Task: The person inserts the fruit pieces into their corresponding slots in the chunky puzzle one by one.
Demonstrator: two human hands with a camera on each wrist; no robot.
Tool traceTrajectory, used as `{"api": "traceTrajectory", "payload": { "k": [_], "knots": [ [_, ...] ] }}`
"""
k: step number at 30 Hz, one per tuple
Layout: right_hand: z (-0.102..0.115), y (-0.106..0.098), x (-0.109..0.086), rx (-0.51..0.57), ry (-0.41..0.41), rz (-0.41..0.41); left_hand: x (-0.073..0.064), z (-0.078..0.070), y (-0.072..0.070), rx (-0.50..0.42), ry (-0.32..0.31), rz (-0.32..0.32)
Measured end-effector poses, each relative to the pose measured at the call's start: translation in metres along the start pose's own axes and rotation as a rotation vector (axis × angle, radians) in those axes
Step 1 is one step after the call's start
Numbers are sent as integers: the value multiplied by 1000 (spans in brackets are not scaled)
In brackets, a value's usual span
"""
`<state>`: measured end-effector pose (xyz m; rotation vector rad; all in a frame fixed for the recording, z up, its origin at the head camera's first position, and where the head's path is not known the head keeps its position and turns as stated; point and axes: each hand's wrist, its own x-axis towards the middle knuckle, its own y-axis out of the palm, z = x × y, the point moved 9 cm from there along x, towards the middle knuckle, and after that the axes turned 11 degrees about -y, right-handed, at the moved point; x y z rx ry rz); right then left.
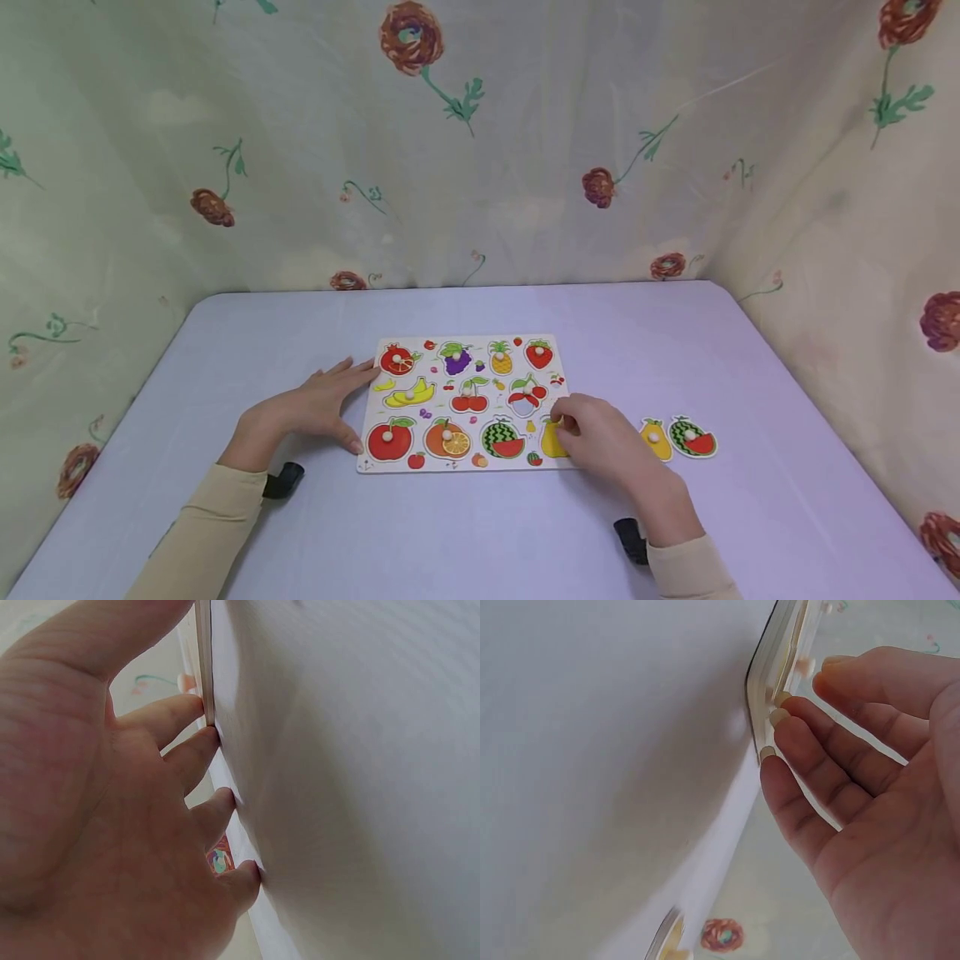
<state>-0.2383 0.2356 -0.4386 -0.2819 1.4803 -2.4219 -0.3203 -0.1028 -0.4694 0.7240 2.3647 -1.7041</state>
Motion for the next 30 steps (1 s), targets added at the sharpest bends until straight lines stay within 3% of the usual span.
{"api": "traceTrajectory", "payload": {
  "k": [16,30],
  "knots": [
    [-29,-19,-20,-30,66,-48,0,0,-1,3,-3,1],
    [-53,-39,-40,-115,37,-132,0,0,1,2,-11,-6]
  ]
}}
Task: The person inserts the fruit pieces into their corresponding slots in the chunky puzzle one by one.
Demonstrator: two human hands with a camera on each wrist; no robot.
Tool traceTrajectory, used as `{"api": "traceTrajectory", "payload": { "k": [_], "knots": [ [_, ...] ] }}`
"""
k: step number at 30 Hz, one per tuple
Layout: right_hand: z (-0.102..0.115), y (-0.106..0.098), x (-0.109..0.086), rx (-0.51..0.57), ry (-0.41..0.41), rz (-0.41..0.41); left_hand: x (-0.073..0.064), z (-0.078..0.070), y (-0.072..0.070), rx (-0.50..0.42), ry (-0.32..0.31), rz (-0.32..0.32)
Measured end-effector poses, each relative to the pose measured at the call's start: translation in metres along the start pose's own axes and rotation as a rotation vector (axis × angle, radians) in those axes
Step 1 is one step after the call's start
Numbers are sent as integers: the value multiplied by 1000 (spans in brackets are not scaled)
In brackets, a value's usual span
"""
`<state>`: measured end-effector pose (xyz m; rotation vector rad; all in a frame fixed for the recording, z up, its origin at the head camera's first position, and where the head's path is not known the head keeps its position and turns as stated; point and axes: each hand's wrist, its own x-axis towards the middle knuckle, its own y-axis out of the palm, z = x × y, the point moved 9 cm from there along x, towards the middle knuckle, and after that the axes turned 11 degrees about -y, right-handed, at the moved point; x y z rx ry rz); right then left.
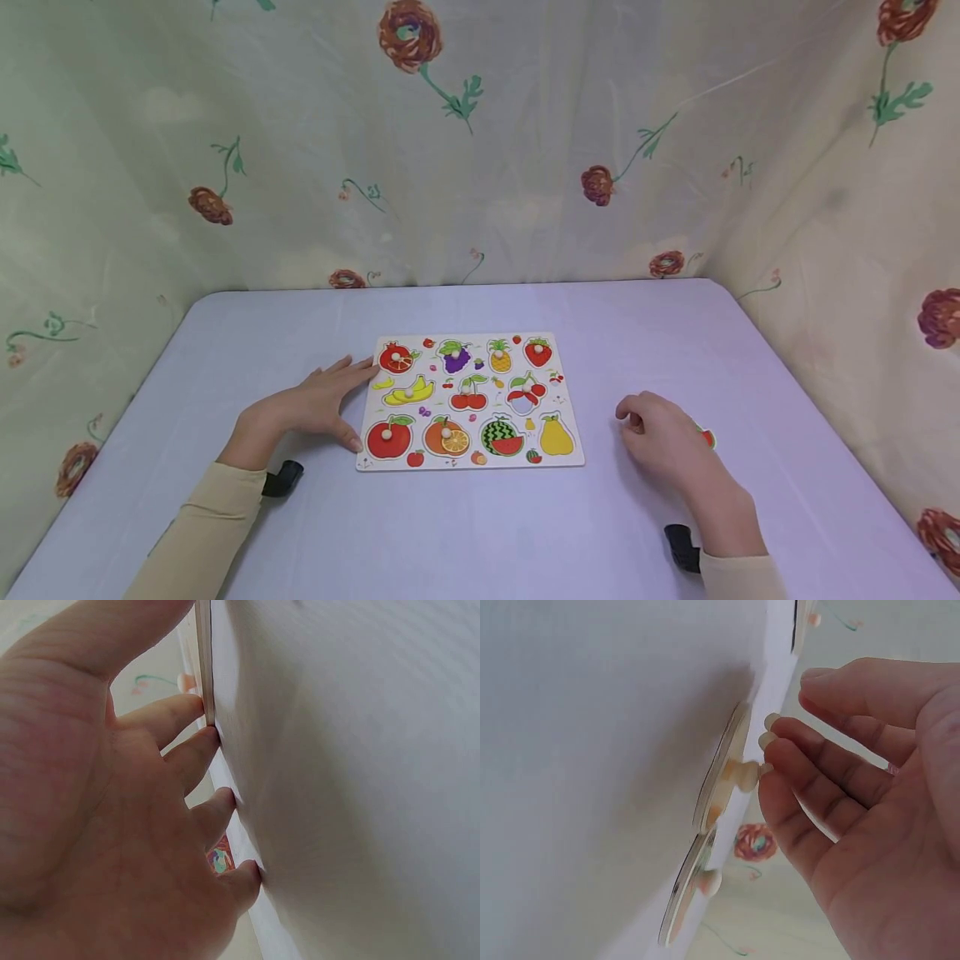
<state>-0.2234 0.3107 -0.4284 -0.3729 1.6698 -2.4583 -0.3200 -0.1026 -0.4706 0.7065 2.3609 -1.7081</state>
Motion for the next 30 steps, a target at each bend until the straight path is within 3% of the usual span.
{"api": "traceTrajectory", "payload": {
  "k": [17,25,30],
  "knots": [
    [-16,-8,-11,-69,14,-32,1,-1,0,2,17,8],
    [-28,-5,-14,-54,102,66,-1,-1,-2,-11,17,8],
    [-28,-2,-15,-48,112,77,-2,-2,-3,-14,21,11]
  ]
}}
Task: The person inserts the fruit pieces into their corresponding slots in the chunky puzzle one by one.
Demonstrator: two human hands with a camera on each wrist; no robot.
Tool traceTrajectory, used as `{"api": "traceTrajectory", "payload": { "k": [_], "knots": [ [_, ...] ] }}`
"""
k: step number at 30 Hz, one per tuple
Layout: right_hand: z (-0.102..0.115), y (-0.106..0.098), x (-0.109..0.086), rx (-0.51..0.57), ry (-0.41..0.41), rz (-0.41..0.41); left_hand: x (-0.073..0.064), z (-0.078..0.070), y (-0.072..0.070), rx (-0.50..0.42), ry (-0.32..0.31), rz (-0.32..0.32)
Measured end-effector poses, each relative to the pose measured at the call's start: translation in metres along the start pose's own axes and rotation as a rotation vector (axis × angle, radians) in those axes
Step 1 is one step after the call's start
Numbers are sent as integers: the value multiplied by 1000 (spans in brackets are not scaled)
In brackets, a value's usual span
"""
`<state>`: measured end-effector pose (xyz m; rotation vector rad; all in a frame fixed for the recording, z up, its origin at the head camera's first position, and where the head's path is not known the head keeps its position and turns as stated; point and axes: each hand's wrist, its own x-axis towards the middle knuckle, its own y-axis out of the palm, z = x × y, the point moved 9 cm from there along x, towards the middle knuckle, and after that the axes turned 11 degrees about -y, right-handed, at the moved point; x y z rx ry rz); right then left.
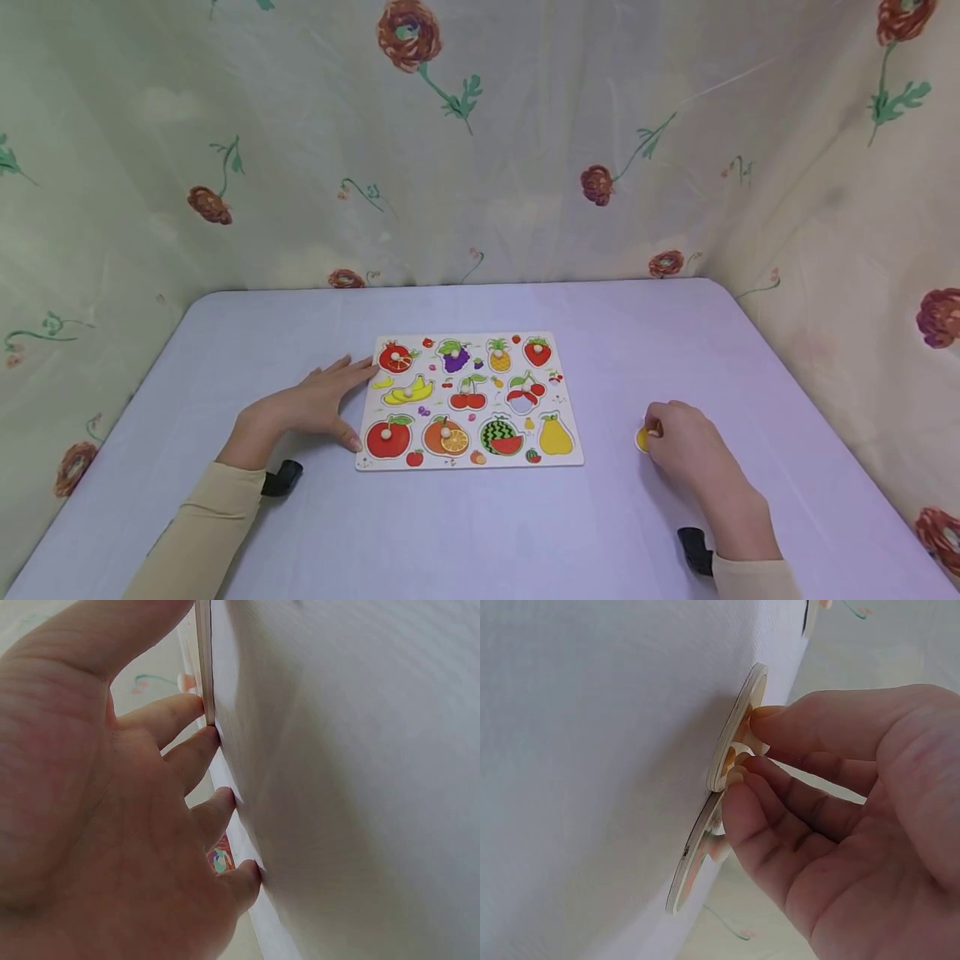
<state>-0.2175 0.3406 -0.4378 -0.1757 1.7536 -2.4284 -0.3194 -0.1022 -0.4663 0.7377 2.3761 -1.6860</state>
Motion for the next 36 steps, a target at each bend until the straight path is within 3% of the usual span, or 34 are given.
{"api": "traceTrajectory", "payload": {
  "k": [25,36],
  "knots": [
    [22,2,6,7,-72,-29,-1,1,0,6,-3,-5],
    [32,6,10,16,-43,7,0,1,1,11,-5,4]
  ]
}}
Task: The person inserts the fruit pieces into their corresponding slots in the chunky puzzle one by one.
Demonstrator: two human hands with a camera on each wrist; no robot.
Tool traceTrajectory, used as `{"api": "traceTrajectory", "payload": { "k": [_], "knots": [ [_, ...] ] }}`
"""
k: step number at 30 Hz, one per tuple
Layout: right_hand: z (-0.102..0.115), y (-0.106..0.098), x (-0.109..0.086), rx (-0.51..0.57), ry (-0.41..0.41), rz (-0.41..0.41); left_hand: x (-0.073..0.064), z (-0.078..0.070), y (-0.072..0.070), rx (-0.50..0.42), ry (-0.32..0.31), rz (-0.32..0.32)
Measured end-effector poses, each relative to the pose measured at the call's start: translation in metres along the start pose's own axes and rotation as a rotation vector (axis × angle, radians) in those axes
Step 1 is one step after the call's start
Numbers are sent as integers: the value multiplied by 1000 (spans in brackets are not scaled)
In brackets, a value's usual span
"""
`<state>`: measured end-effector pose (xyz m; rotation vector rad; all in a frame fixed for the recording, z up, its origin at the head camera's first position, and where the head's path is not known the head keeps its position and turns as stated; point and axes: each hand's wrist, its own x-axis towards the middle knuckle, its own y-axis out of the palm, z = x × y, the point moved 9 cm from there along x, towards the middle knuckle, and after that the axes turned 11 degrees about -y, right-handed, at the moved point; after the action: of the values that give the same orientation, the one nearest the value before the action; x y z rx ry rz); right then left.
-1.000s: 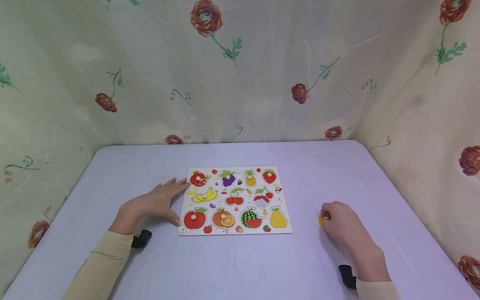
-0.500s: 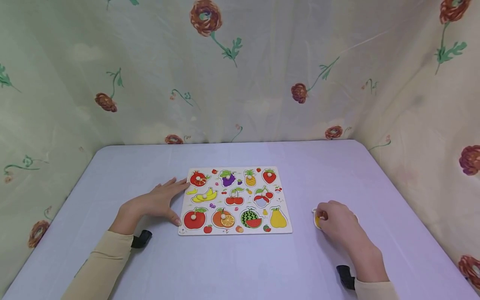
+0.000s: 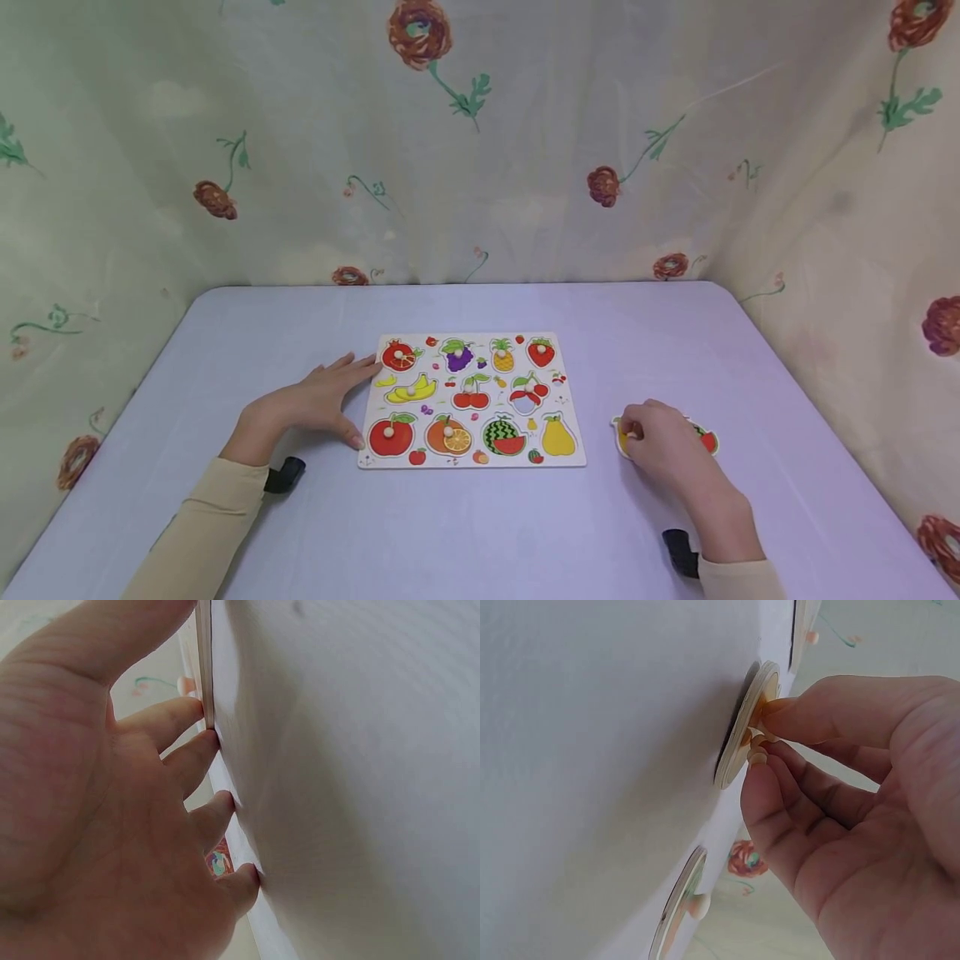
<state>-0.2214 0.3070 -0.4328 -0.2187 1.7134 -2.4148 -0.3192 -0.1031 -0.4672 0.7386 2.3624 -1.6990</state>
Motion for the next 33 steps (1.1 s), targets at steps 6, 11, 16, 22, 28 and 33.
{"api": "traceTrajectory", "payload": {
  "k": [6,11,16,22,28,33],
  "knots": [
    [7,3,4,23,20,42,-1,-1,-1,1,2,1],
    [16,5,7,26,6,53,-2,-3,-1,6,0,2],
    [26,6,10,30,-21,54,-5,-5,-3,-1,1,-2],
    [32,8,13,39,-24,57,-4,-4,-2,4,-7,-4],
    [37,12,16,49,-31,76,-1,-2,0,26,-12,-11],
    [43,14,17,50,-48,75,-1,-3,0,25,-13,-8]
  ]
}}
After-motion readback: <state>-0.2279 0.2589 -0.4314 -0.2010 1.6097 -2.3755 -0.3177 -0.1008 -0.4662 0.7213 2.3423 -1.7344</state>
